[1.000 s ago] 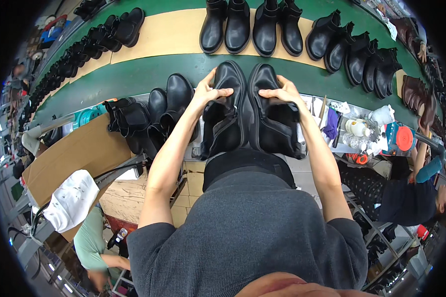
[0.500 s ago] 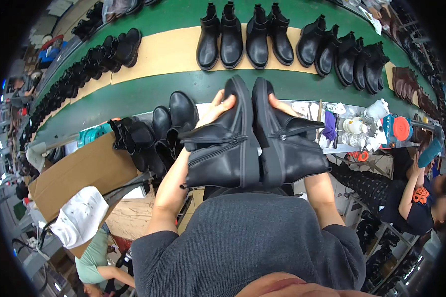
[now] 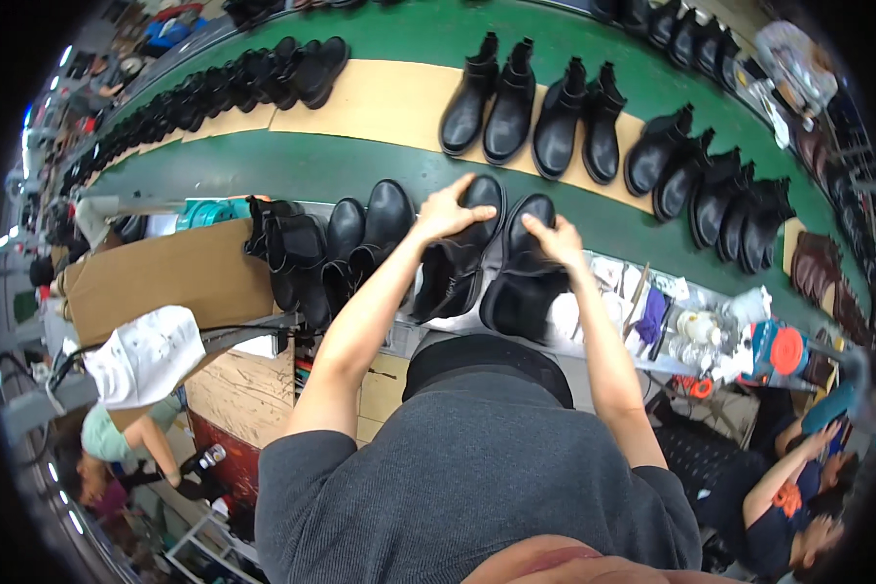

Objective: The person picks up pairs of black leather boots from a conveyor belt, inspects them by turning them over and checking the soles, and wipes them with a white cloth. The person handles the boots one pair at a time, placing them back on the belt after inspection.

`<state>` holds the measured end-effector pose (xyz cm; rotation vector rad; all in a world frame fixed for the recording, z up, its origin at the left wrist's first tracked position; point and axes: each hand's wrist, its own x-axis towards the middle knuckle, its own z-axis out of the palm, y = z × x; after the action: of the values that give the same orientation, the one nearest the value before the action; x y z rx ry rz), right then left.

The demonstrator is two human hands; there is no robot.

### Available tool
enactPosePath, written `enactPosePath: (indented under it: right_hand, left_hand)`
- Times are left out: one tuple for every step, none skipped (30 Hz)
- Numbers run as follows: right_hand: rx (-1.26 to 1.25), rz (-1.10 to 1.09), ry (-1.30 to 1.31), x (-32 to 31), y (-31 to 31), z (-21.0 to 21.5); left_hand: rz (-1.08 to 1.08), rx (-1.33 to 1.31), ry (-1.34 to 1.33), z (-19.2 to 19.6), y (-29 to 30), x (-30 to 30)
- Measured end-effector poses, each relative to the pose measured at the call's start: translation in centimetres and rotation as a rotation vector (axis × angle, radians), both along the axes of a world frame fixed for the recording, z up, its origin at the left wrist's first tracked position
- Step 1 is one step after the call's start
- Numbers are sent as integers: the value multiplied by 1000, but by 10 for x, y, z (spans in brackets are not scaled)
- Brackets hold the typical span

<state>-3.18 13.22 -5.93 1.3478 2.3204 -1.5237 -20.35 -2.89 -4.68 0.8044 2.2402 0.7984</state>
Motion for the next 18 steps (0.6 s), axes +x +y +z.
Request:
enactPosePath:
  right_hand:
    - [78,-11,37,-4,-14,-29]
    - [127,-10,37,0,-23,-56]
    - [175,2,38,2,-34,-82]
    - [4,-9,72,16,-33,-73]
    - [-298,51,124,27,-33,-75]
    - [-611,-110,-61,33,-44,-52]
    - [-790,-136,-51,39,-51,-49]
    - [-793,-166,-49,42,-55,-53]
    - [-806,-195,-45,42,-60,-62]
    - [-821,-221,-45,42,-65,-69]
    - [-812,-211,-61,39,-66,-72]
    - [-813,-178,-61,33,-65,-66]
    - [-810,-152,-63,30,-62,-52]
    - [-807,-129,-64,26,-60,-38]
    - [-793,-147,-60,24,-59,-26]
    - [-888,-87,-24,21,-53,-23]
    - [-832,-98,11,23,-54,-17]
    - [-778,-97,32,19,-57,3]
  left_hand:
    - [58,-69,-66,-29,-2,0]
    - [72,-53,-171,-66,-14,-4]
    - [118,89,-289,-99,-34,-3]
    - [155,130,-274,-59,-30,14]
    - [164,107,-8,-29,-41,33]
    - [164,135,374,25,-47,63]
    - [146,118,501,59,-54,86]
    - [83,-66,430,63,-62,106]
    - [15,-223,322,56,-66,119]
    - [29,-265,339,43,-67,129]
    - [44,-292,328,26,-64,130]
    - [50,-313,318,14,-61,126]
    - [49,-295,309,11,-58,122]
    - [44,-276,300,8,-57,117]
    - [36,-248,297,7,-52,109]
    - [35,-206,258,19,-51,93]
    - [41,-186,222,36,-52,77]
    - [6,-142,284,52,-58,59]
